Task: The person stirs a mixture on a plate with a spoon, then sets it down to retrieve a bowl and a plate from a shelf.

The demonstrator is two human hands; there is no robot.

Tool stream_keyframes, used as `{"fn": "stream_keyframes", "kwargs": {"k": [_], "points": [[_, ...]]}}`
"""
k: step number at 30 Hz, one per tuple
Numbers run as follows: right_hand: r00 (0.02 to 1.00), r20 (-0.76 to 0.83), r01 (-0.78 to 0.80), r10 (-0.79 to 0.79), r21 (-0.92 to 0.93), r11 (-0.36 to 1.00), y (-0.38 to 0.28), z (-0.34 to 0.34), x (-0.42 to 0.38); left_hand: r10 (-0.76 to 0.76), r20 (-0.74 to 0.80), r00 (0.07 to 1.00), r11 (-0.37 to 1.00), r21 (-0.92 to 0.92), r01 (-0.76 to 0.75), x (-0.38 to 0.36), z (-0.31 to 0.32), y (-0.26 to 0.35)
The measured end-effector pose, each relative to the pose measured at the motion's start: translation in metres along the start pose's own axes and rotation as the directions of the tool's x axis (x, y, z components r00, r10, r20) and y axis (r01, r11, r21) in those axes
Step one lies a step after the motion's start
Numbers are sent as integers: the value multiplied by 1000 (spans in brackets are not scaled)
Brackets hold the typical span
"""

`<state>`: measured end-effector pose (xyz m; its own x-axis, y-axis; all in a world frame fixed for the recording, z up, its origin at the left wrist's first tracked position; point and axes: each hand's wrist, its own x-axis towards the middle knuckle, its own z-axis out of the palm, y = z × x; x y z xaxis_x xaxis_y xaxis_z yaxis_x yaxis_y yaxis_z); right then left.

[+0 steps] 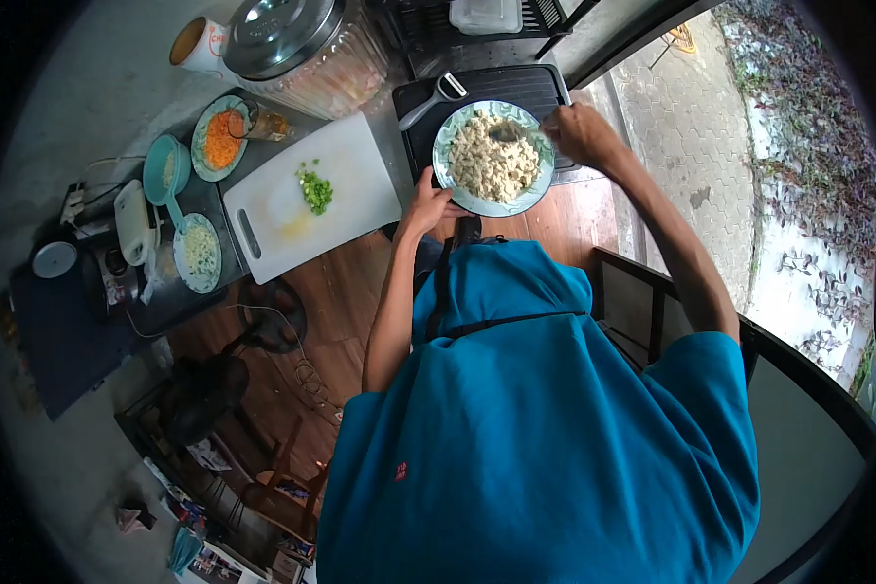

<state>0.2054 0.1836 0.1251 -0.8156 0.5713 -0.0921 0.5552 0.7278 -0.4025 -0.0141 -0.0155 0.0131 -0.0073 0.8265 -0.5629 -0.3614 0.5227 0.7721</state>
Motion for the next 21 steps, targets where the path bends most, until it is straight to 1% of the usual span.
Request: {"fn": "stream_keyframes", "kwargs": {"k": [1,2,3,4,5,6,7,8,9,10,11,12,13,14,15,16,17,19,21], "points": [[999,-21,45,-44,33,998,10,-3,7,25,1,1000,1000,-15,-25,0,1,-1],[999,-21,41,-40,33,999,18,-3,9,31,-46,998,999,-16,-31,0,2,-2],[995,-45,88,-90,-48,995,19,-12,13,32,-44,999,999,-14,-33,-1,4,1],[988,-63,132,-141,-128,983,20,-16,15,39,-77,996,999,2,-39,-3,5,2],[988,-63,131,-140,-127,983,21,-16,17,45,-112,993,999,19,-43,-5,6,3],[984,-97,142,-151,-93,986,23,-14,19,43,-113,993,999,20,-41,-6,6,-1],[978,-133,154,-161,-61,986,26,-11,23,79,-127,989,997,3,-79,-4,5,-6],[977,-137,154,-161,-61,986,44,9,28,116,-140,983,993,-12,-119,-2,5,-11],[943,-185,264,-276,-86,961,76,46,31,118,-140,983,993,-10,-120,0,5,-16],[894,-229,368,-386,-117,922,62,43,32,145,-169,975,989,-4,-148,0,5,-21],[993,-36,113,-112,21,993,46,40,16,176,-198,964,984,1,-179,2,6,-24],[952,-171,260,-254,15,966,64,69,11,179,-199,964,983,0,-183,1,9,-23],[873,-299,401,-385,-9,916,55,76,9,180,-215,960,983,14,-181,-1,11,-23],[942,-185,297,-282,58,953,53,74,-1,180,-234,955,983,25,-179,-1,13,-22],[984,-56,177,-171,114,978,15,48,-19,175,-240,955,984,17,-176,-2,15,-23],[981,-85,186,-177,119,975,4,48,-30,183,-246,952,982,-8,-191,-1,15,-24],[984,-94,162,-152,112,980,3,58,-42,194,-248,949,978,-31,-208,-1,15,-25],[980,-57,184,-192,-120,976,-2,78,-63,186,-242,952,980,-27,-198,0,15,-26],[987,7,162,-162,-138,977,-10,90,-70,182,-233,955,981,-18,-191,0,16,-24]]}}
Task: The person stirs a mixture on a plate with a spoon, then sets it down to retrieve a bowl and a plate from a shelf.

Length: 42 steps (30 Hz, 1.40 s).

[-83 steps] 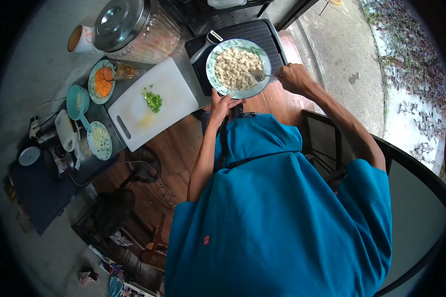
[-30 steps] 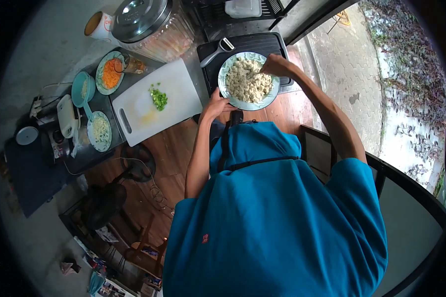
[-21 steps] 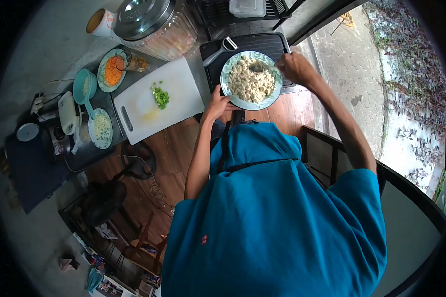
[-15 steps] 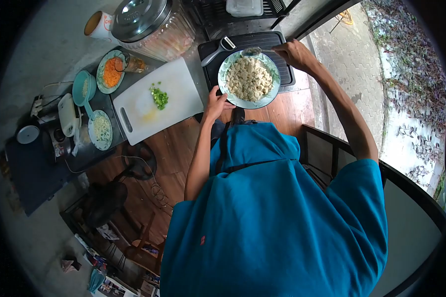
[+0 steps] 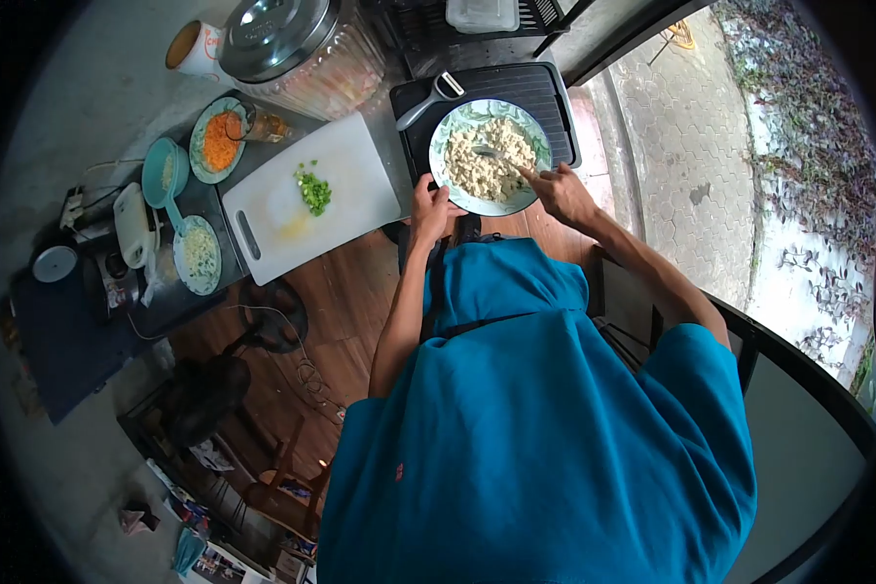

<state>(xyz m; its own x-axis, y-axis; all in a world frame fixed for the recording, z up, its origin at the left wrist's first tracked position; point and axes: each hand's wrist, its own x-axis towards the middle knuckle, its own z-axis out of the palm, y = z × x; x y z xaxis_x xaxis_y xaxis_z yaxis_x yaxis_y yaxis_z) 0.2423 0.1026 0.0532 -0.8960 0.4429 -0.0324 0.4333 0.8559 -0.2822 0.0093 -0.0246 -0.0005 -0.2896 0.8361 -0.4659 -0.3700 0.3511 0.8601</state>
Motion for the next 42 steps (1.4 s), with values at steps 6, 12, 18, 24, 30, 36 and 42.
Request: {"fn": "stream_keyframes", "kwargs": {"k": [6,12,18,24,30,36,42], "points": [[961,-230,-108,154,200,974,14,-22,2,5,14,1000,1000,30,-6,0,-2,2],[947,-120,-255,299,287,923,34,-47,19,12,26,1000,1000,11,-12,0,-1,5],[946,-130,-218,295,417,882,5,-5,10,35,-30,999,999,30,-34,-2,6,3],[947,-187,-246,263,106,963,-13,27,-13,64,0,998,998,19,-64,-3,8,2],[908,-81,-402,412,113,909,-18,-24,-6,34,40,999,999,-33,-33,-7,8,2],[946,-240,-209,220,70,975,-21,-20,-7,17,55,998,999,-46,-15,-7,16,-2],[942,4,-334,335,82,939,-23,-2,11,44,63,997,996,-78,-39,-8,19,-8]]}}
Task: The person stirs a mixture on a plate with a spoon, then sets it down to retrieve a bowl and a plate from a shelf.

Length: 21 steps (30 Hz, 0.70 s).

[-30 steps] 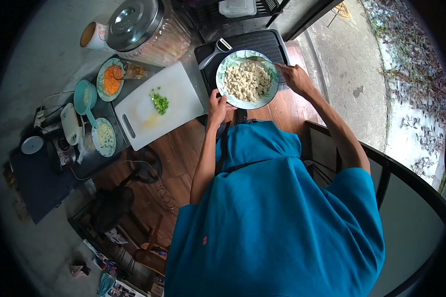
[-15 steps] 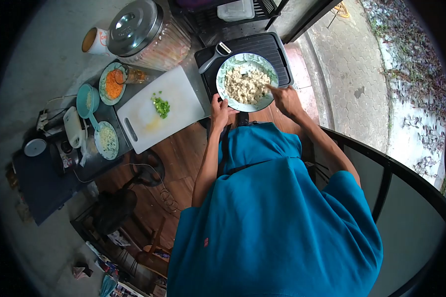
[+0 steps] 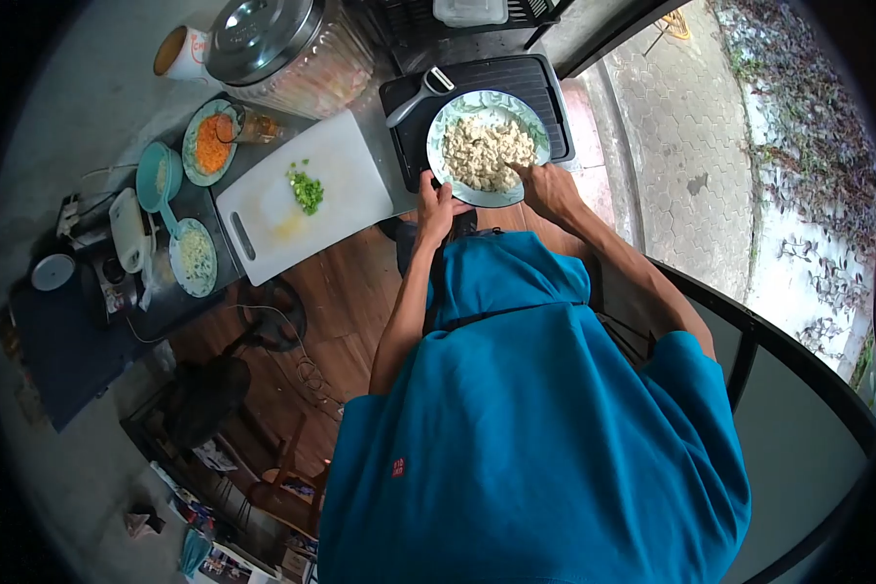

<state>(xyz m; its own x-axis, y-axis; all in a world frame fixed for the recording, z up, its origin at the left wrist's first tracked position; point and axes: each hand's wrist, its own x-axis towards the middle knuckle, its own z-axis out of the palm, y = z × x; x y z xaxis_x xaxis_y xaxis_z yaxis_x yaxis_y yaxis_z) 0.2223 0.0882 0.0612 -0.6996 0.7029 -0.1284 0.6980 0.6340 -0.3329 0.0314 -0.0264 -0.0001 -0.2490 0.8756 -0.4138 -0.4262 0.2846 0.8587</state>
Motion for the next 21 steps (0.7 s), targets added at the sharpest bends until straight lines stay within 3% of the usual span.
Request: {"fn": "stream_keyframes", "kwargs": {"k": [2,6,8,10,13,21], "points": [[999,11,-53,52,90,995,1,-6,11,12,3,1000,1000,1,-12,0,1,2],[995,-50,-82,81,-20,996,-1,-49,21,-62,-49,997,998,23,63,5,-2,-1],[989,-149,0,-12,-77,997,-2,-69,18,4,-77,997,985,170,9,12,-11,-22],[995,-103,4,-15,-107,994,-11,-82,17,-43,-47,998,993,108,48,8,-6,-12],[994,-65,69,-86,-229,971,-26,-79,17,-61,-138,989,997,41,67,6,-2,-11],[991,-104,71,-86,-145,987,-23,-81,15,-23,-96,995,998,59,29,8,-4,-11]]}}
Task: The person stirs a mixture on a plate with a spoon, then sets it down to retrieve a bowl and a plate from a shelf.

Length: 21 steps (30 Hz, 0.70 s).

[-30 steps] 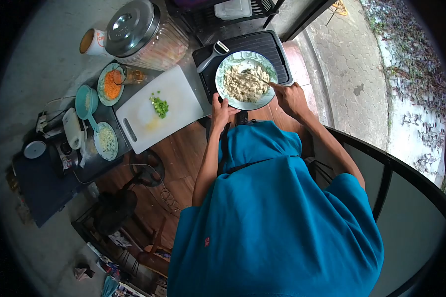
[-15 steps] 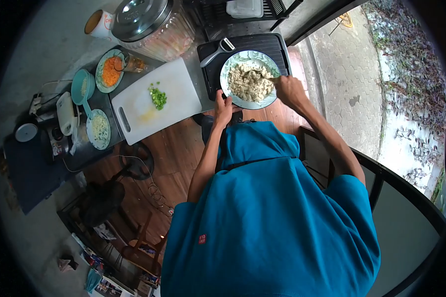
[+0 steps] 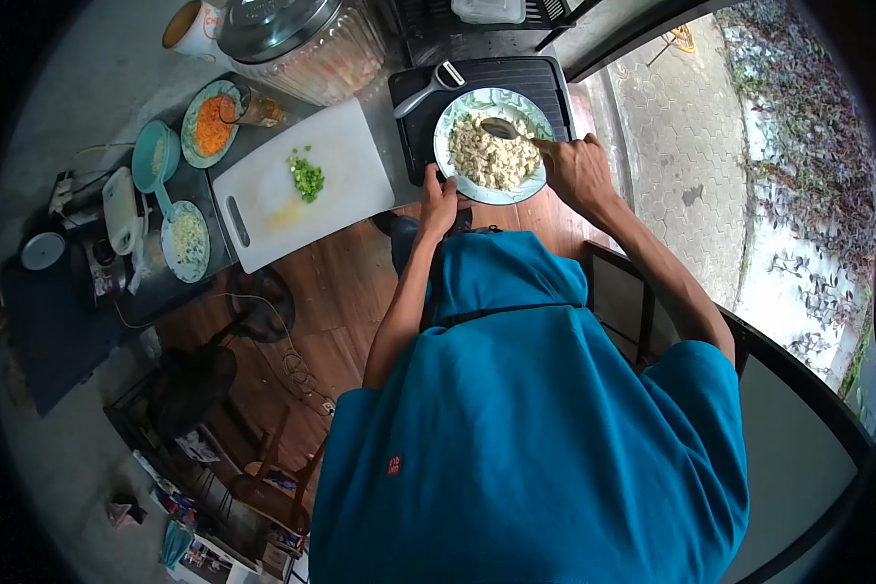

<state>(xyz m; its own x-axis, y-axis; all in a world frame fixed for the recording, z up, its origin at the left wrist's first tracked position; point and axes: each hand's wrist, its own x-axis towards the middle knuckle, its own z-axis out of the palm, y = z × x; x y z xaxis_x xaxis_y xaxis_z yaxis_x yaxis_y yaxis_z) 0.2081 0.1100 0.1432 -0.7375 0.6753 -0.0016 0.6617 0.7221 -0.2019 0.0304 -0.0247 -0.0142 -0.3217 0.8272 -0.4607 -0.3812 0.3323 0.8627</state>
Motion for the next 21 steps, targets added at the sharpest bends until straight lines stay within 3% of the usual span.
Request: {"fn": "stream_keyframes", "kwargs": {"k": [3,4,9,11,13,15,17,19,21], "points": [[997,-60,-37,46,152,988,12,46,-11,1,30,1000,1000,-27,0,-4,3,10],[994,46,-109,102,195,975,13,51,-13,-6,32,999,1000,-27,7,-4,4,11],[956,95,-291,276,239,926,11,59,7,-2,65,998,997,-71,6,-7,5,14],[961,140,-270,239,277,922,7,43,9,21,84,996,998,-65,-16,-3,5,15],[958,142,-278,249,239,931,7,42,6,-53,60,997,998,-37,55,-7,4,15],[981,3,-187,196,314,931,1,33,-8,-23,34,999,1000,8,23,-10,6,18],[983,78,-183,165,386,904,-12,28,-17,9,18,1000,999,53,-10,-11,7,15],[976,144,-197,163,271,942,-20,36,-25,-9,37,999,999,-48,10,-5,6,6],[973,104,-224,205,231,947,-4,68,-22,-19,33,999,998,-53,20,-7,7,8]]}}
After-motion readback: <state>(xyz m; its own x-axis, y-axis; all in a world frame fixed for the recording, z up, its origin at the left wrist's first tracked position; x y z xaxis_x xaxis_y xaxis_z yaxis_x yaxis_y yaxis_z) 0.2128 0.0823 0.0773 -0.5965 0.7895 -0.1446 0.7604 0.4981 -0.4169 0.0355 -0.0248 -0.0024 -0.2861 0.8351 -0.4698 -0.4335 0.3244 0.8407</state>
